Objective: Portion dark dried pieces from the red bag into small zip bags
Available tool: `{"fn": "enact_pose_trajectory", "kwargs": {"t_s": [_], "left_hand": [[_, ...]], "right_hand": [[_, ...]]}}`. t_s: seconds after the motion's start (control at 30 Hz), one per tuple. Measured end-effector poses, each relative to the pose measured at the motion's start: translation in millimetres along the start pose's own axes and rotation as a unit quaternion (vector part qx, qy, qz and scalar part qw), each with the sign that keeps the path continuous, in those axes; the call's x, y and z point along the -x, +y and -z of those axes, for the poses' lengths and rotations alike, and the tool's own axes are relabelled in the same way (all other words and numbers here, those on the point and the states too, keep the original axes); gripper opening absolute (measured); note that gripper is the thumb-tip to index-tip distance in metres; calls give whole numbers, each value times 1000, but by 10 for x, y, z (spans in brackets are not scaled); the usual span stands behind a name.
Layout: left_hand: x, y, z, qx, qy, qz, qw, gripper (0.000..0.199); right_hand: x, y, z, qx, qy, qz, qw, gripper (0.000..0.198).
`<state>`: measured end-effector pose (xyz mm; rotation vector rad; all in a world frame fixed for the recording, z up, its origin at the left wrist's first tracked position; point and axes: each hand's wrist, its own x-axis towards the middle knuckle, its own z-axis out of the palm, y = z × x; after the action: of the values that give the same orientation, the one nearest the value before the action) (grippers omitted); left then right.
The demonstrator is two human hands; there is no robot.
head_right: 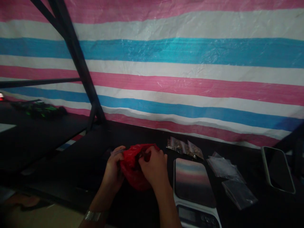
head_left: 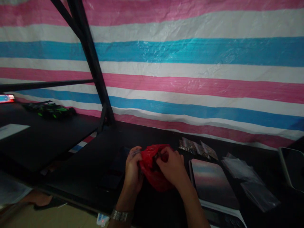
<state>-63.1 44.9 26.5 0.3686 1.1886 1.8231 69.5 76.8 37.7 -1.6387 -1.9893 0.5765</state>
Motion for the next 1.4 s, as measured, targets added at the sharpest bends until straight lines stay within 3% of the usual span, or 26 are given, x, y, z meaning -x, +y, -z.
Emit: {"fn": "enact_pose_trajectory", "kwargs": {"t_s": [0.13, 0.23, 0.37, 0.5, 0.57, 0.67, 0.73, 0.9, 1.07, 1.4], "left_hand": [[30, 3, 9, -29, 10, -38, 999, 55], [63, 42, 47, -84, 12, -107, 991, 61], [134, 128, 117, -208, 26, -250, 945, 54], [332, 182, 81, -238, 8, -318, 918, 45], [446, 146, 14, -246, -42, -297, 922, 36], [523, -1, -70, -306, -135, -209, 919, 23], [496, -121, -83, -341, -161, -167, 911, 15], [370, -300, -51, -330, -166, -151, 917, 14], [363, -332, -58, -280, -167, -136, 935, 23], [293, -433, -31, -263, -170, -134, 940, 35]], "right_hand": [[-11, 79, 70, -57, -22, -31, 998, 7], [-6, 152, 135, -60, -21, -51, 997, 9], [19, 236, 226, -36, -22, -52, 998, 10], [57, 249, 329, 17, -37, -37, 998, 10], [76, 237, 379, 48, -43, -37, 997, 11], [96, 237, 433, 103, -34, -39, 993, 12], [101, 256, 455, 128, -21, -42, 991, 12], [71, 302, 500, 68, 27, -37, 997, 11], [89, 201, 554, -98, 60, 47, 992, 10], [245, -8, 599, -23, 42, 143, 989, 25]]}}
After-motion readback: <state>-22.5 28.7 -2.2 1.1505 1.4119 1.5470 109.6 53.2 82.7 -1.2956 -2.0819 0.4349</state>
